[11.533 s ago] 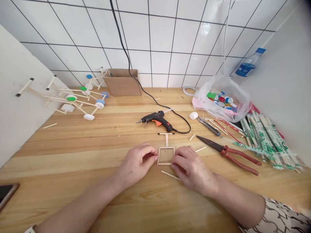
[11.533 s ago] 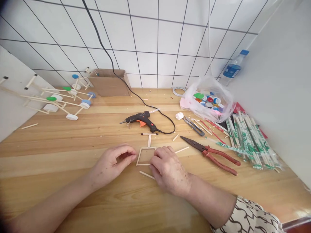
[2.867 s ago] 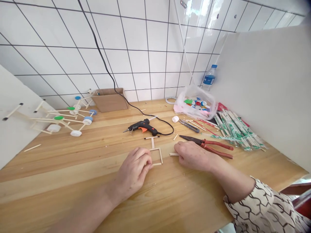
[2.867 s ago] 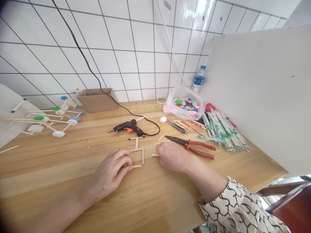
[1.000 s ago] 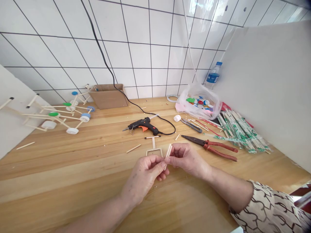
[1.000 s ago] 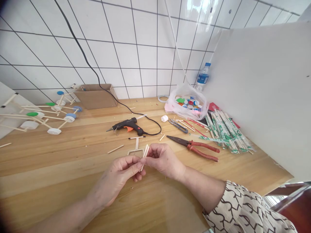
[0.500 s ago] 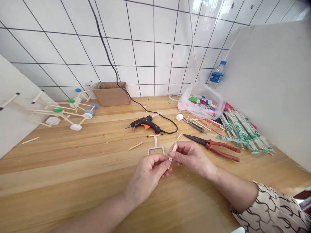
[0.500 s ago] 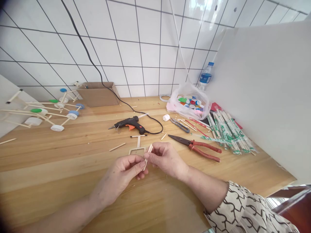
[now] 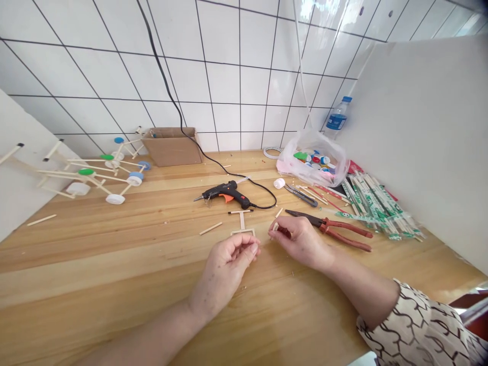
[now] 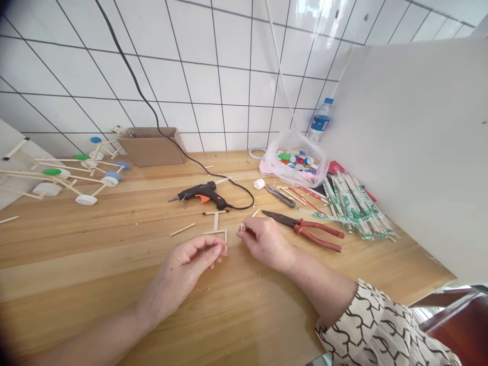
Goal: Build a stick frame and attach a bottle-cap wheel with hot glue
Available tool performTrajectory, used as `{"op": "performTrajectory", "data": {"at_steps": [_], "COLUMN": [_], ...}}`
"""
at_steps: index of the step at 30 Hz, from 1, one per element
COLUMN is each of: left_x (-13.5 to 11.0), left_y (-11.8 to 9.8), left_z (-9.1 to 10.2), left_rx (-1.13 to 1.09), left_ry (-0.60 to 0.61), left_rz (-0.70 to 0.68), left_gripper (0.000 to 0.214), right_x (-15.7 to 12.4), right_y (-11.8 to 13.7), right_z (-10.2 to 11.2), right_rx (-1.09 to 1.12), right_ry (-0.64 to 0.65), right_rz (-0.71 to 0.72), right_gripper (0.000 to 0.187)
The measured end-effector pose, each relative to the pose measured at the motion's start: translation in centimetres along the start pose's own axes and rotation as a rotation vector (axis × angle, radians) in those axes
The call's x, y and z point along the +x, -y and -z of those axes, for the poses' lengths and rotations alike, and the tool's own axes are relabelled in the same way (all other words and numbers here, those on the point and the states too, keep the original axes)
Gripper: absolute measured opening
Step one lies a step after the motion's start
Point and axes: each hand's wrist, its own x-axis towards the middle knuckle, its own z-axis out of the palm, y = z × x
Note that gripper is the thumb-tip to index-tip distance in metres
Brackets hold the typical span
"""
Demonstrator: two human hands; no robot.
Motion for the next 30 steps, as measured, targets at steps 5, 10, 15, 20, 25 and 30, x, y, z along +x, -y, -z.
{"op": "performTrajectory", "data": {"at_steps": [5,10,15,20,25,30], "left_x": [0.1,0.0,-0.1,-0.1,-0.4,-0.6], "left_y": [0.1,-0.1,-0.3,-0.4,-1.0,-0.6], "left_z": [-0.1,0.0,0.0,-0.1,-0.4,-0.5], "left_rx": [0.005,0.010,0.009,0.010,0.049,0.119], "left_ry": [-0.002,0.001,0.007,0.002,0.099,0.105], "left_rz": [-0.003,-0.005,0.000,-0.009,0.005,0.090], "left_gripper": [0.018,0.018,0.018,0.020,0.021,0.020], "right_x": [-0.2,-0.4,-0.1,0.1,-0.3,-0.5], "right_y": [0.0,-0.2,0.3,0.3,0.2,0.9], "right_z": [0.1,-0.5,-0.3,0.3,-0.5,-1.2], "right_rx": [0.001,-0.022,0.121,0.751,0.973,0.991], "right_ry": [-0.044,-0.026,-0.007,0.096,0.163,0.229], "right_rz": [0.035,0.084,-0.029,-0.328,-0.402,-0.375], "right_gripper": [0.016,0.017,0.017,0.020,0.025,0.030]}}
